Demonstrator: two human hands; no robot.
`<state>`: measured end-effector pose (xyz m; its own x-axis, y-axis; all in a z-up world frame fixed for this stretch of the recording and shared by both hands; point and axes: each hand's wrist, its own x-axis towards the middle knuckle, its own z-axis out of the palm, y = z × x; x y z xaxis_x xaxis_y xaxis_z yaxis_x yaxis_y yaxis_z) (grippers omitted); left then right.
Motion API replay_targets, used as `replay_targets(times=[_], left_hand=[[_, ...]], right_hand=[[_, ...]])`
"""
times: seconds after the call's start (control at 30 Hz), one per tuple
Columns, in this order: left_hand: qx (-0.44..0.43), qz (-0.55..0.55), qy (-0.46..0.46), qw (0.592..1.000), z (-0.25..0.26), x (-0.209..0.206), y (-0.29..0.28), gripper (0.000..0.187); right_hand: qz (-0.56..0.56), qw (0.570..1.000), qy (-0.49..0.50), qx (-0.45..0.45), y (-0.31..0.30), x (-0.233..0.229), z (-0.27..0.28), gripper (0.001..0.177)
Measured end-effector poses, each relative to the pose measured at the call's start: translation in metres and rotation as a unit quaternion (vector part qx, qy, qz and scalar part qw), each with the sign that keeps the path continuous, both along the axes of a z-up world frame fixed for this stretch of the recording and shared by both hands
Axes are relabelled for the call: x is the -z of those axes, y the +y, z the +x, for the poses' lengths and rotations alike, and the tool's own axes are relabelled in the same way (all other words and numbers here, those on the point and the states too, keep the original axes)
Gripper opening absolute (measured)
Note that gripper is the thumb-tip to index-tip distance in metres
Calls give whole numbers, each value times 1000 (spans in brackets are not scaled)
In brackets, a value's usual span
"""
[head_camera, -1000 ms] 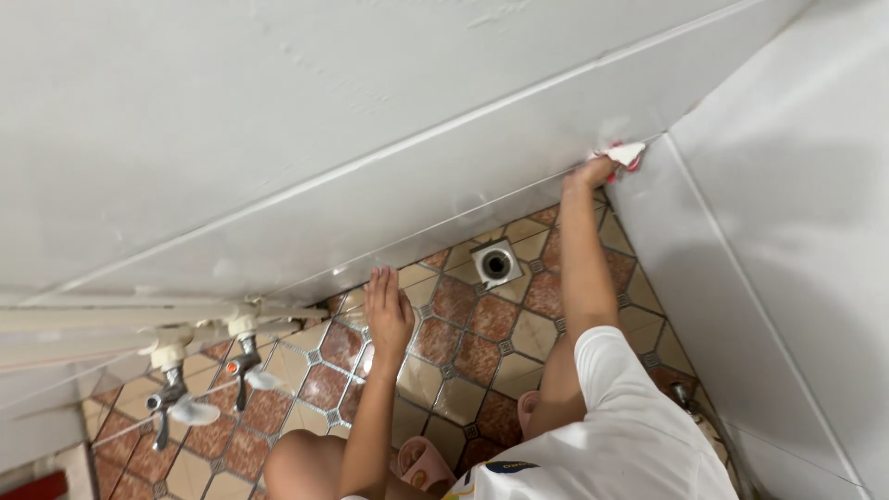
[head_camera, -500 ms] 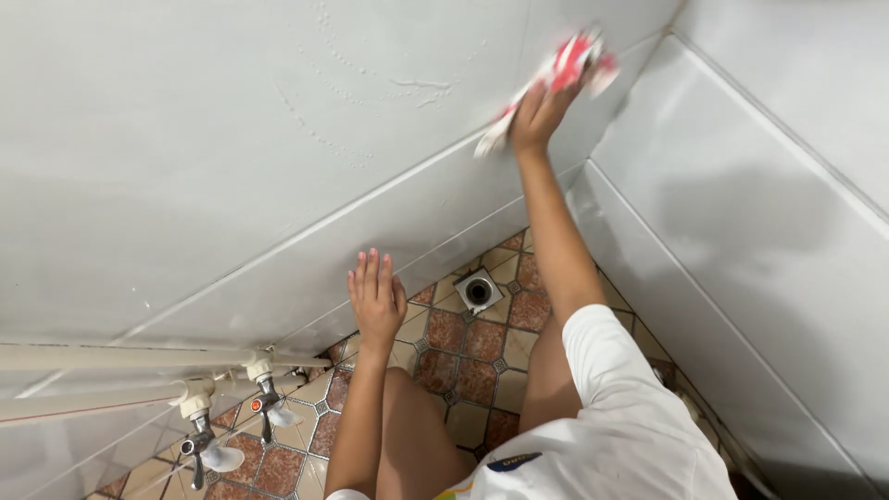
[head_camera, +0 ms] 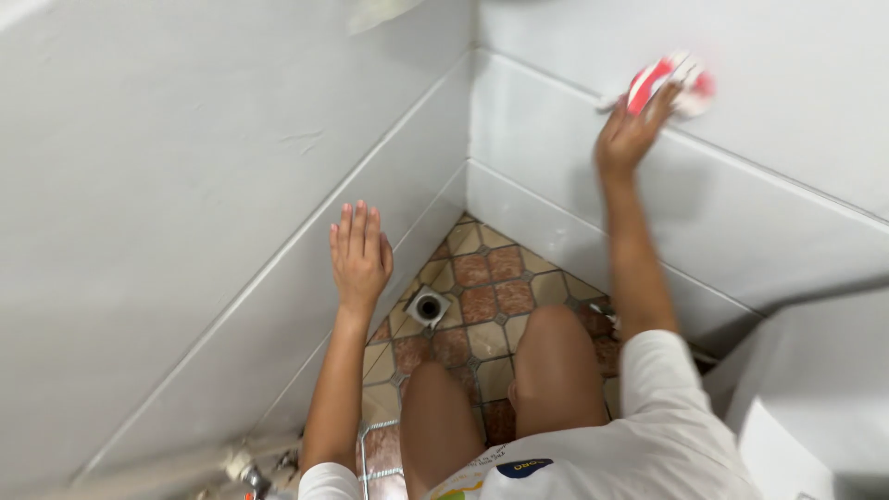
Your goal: The person wipes the wall tiles in a bathroom using a patterned cloth, cleaning around plumbing fixtures, corners, and behind objects like a toilet and storage bins.
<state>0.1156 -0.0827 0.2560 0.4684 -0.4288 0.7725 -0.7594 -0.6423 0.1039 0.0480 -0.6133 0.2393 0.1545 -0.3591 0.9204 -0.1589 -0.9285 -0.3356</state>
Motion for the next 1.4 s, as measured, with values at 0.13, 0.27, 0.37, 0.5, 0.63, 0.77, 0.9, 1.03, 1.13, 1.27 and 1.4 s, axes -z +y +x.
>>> replay_targets(times=[0.13, 0.27, 0.37, 0.5, 0.63, 0.77, 0.9, 1.03, 1.13, 1.27, 1.4], left_hand=[[69, -18, -9, 997, 10, -17, -62, 44], [187, -6, -10, 982, -10, -23, -145, 45], [308, 28, 37, 950, -36, -30, -217, 41], [476, -124, 172, 854, -72, -57, -339, 34], [468, -309, 307, 770, -97, -97, -459, 45], [344, -344, 274, 830, -93, -94, -498, 40], [345, -279, 131, 886, -95, -84, -494, 47], [344, -220, -29, 912, -77, -97, -509, 50], [363, -149, -84, 916, -52, -132, -517, 55], [383, -149, -76, 909, -21, -158, -517, 67], [360, -164, -90, 914, -3, -121, -511, 93]], right_hand=[[-103, 940, 270, 183, -65, -94, -81, 48], [-230, 930, 254, 132, -15, -97, -70, 38], [-197, 932, 285, 108, 6, -114, -78, 37], [-233, 913, 318, 101, -10, -152, -103, 37], [-309, 896, 288, 136, -18, -171, -129, 29], [-335, 890, 222, 215, -16, -158, -147, 22], [-312, 893, 170, 276, -15, -144, -145, 8], [-274, 910, 132, 280, -9, -137, -138, 8], [-230, 931, 109, 261, -6, -162, -139, 10], [-226, 936, 79, 257, -9, -212, -122, 15], [-176, 955, 73, 229, 4, -196, -105, 19]])
